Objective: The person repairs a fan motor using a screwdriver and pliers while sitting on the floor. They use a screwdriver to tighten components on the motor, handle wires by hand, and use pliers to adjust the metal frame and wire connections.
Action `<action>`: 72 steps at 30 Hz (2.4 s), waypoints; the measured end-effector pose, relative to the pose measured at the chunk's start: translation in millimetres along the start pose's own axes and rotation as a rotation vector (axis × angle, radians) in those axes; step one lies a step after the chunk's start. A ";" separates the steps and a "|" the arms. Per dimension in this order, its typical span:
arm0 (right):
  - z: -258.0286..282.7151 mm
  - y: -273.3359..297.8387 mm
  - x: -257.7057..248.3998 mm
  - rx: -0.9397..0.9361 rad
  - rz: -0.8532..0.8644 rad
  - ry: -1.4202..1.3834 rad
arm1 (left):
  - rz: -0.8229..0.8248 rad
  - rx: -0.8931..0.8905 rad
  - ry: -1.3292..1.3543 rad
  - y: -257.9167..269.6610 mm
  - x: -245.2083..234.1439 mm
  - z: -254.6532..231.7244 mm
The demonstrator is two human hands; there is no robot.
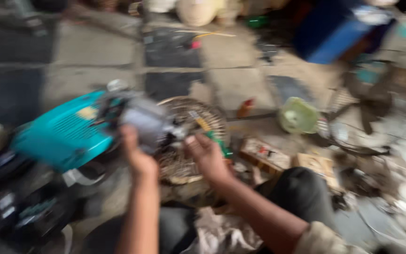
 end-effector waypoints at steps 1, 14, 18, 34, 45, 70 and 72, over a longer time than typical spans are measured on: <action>-6.0 -8.2 3.8 0.197 0.034 -0.294 | 0.020 -0.056 0.038 3.8 1.5 1.5; 54.8 16.9 10.8 -0.502 -0.284 0.439 | 0.174 -0.088 0.096 36.7 80.1 -66.4; 15.3 0.0 -3.0 -0.088 -0.208 0.390 | 0.150 -0.063 0.073 39.3 82.8 -63.4; -0.3 -12.9 -133.6 0.004 -0.343 0.753 | 0.375 0.051 -0.241 30.9 120.5 -8.4; 201.0 -19.6 -153.3 -0.487 -0.342 0.224 | 0.436 0.416 -0.965 43.3 138.9 -32.5; 288.6 -49.5 -57.5 -0.859 0.223 0.772 | 0.799 0.575 -1.178 18.5 201.6 -106.4; 288.3 -50.3 -57.9 -0.881 0.209 0.794 | 0.789 0.565 -1.176 18.8 200.9 -106.2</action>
Point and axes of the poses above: each hand's wrist, its own y-axis away from the middle knuckle, its own x-axis out of the palm, z = x × y, the point moved 4 cm from there along -y, towards the middle knuckle, and after that the axes turned 6 degrees about z, right-handed, at the moved point
